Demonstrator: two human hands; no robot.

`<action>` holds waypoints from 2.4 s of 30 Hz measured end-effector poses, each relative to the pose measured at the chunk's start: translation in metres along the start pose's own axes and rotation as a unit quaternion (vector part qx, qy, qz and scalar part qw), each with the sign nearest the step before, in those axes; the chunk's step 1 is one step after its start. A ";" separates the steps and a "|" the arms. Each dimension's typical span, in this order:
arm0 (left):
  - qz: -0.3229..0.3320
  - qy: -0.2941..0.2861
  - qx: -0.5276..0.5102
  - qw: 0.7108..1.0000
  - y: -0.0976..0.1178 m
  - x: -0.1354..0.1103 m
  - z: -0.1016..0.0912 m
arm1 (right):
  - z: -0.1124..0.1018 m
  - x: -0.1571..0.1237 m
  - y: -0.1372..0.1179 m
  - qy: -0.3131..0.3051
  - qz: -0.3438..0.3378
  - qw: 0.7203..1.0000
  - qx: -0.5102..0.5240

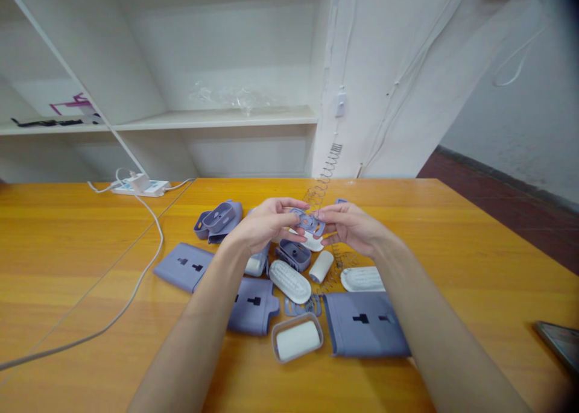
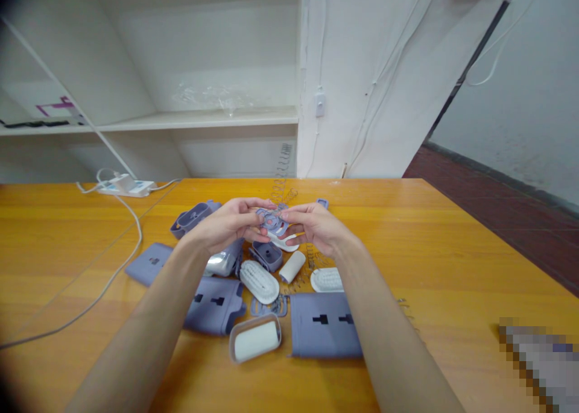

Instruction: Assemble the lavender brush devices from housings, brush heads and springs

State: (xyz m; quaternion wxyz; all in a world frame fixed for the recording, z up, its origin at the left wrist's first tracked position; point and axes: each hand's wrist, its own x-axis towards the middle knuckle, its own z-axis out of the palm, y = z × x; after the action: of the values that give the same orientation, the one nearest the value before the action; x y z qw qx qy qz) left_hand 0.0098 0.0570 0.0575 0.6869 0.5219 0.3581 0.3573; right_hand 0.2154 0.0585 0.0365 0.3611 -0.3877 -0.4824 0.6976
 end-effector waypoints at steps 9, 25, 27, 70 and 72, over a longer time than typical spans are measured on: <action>-0.020 -0.005 0.012 1.000 0.000 0.000 -0.002 | -0.002 0.002 0.002 -0.006 0.018 1.000 -0.012; -0.039 -0.024 0.042 0.998 0.002 -0.003 0.001 | -0.001 0.005 0.006 0.004 0.015 0.999 -0.039; -0.035 -0.024 0.036 0.998 0.001 -0.003 0.001 | -0.001 0.005 0.005 0.015 0.002 0.999 -0.052; 0.158 -0.013 0.424 0.891 0.001 0.001 0.005 | -0.004 -0.003 -0.007 0.060 -0.033 0.990 -0.120; 0.158 -0.016 0.441 0.883 0.000 0.002 0.005 | -0.003 -0.002 -0.005 0.071 -0.038 0.989 -0.126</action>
State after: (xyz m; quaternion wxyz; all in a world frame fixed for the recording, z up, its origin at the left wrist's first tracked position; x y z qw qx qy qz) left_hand 0.0150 0.0565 0.0581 0.3263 0.8262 0.3799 0.2580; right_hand 0.2197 0.0595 0.0414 0.3689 -0.4605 -0.5541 0.5872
